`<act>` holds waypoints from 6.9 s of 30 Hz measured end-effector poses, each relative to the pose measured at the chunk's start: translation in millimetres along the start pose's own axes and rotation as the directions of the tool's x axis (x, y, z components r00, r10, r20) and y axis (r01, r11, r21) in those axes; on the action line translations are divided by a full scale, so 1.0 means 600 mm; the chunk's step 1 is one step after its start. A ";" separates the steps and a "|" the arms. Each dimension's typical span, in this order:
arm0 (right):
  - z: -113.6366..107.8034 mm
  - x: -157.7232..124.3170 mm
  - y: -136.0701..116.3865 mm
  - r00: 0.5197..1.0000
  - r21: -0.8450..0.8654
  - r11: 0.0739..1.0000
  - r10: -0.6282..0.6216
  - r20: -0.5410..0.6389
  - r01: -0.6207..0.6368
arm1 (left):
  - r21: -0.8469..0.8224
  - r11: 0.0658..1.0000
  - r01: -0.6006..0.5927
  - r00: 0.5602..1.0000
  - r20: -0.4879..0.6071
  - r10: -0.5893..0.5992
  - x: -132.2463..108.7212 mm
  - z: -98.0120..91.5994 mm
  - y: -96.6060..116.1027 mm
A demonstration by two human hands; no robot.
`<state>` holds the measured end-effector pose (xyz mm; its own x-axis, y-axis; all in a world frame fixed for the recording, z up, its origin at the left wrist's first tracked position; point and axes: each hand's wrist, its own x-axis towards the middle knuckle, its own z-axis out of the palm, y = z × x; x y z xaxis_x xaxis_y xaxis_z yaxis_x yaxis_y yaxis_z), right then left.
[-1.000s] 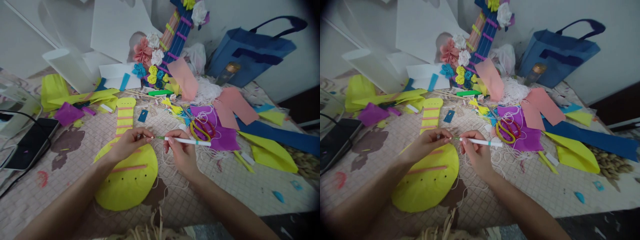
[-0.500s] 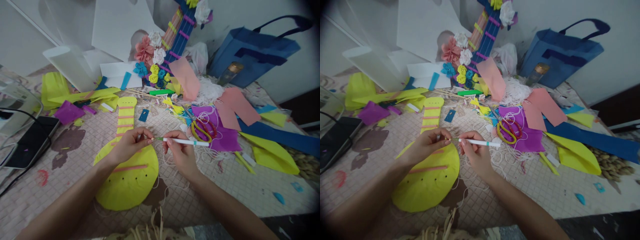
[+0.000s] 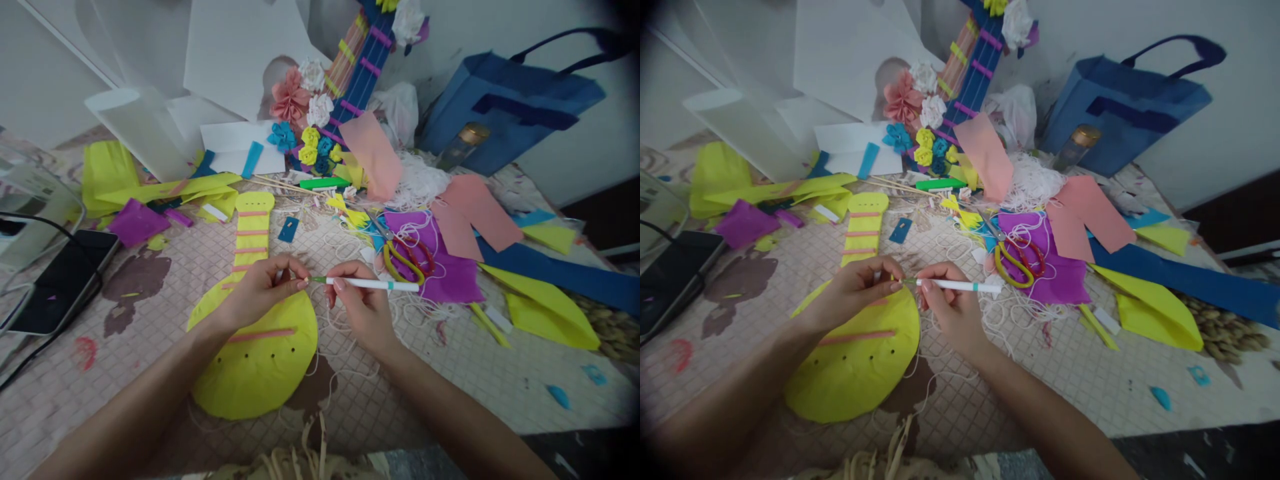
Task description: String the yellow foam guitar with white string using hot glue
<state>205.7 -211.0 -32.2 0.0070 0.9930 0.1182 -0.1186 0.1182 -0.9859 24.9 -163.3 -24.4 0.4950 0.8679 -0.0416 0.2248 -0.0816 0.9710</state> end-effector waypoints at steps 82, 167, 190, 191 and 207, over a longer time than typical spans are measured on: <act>-0.006 -0.003 -0.001 1.000 -0.014 1.000 0.004 -0.015 -0.005 | 0.003 1.000 -0.010 1.000 0.011 0.010 -0.006 0.000 0.001; -0.012 0.012 0.012 0.997 -0.094 0.995 0.021 0.068 -0.014 | 0.224 0.974 -0.026 0.977 -0.202 0.073 -0.007 0.018 0.041; -0.010 0.008 0.011 0.997 0.063 0.995 -0.071 -0.015 0.072 | 0.035 0.991 -0.128 0.961 -0.243 0.133 -0.016 0.030 0.011; -0.010 0.007 0.009 0.997 0.043 0.996 -0.077 -0.017 0.078 | 0.031 0.990 -0.135 0.962 -0.237 0.139 -0.016 0.030 0.011; -0.007 -0.006 -0.002 0.997 0.044 0.996 -0.076 -0.027 0.077 | -0.033 0.997 -0.066 0.977 -0.207 0.058 -0.019 0.028 0.008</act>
<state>209.9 -214.5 -31.9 0.0425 0.9809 0.1898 -0.1613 0.1942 -0.9676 34.4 -182.1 -23.3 0.3224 0.9444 0.0644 0.1633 -0.1225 0.9789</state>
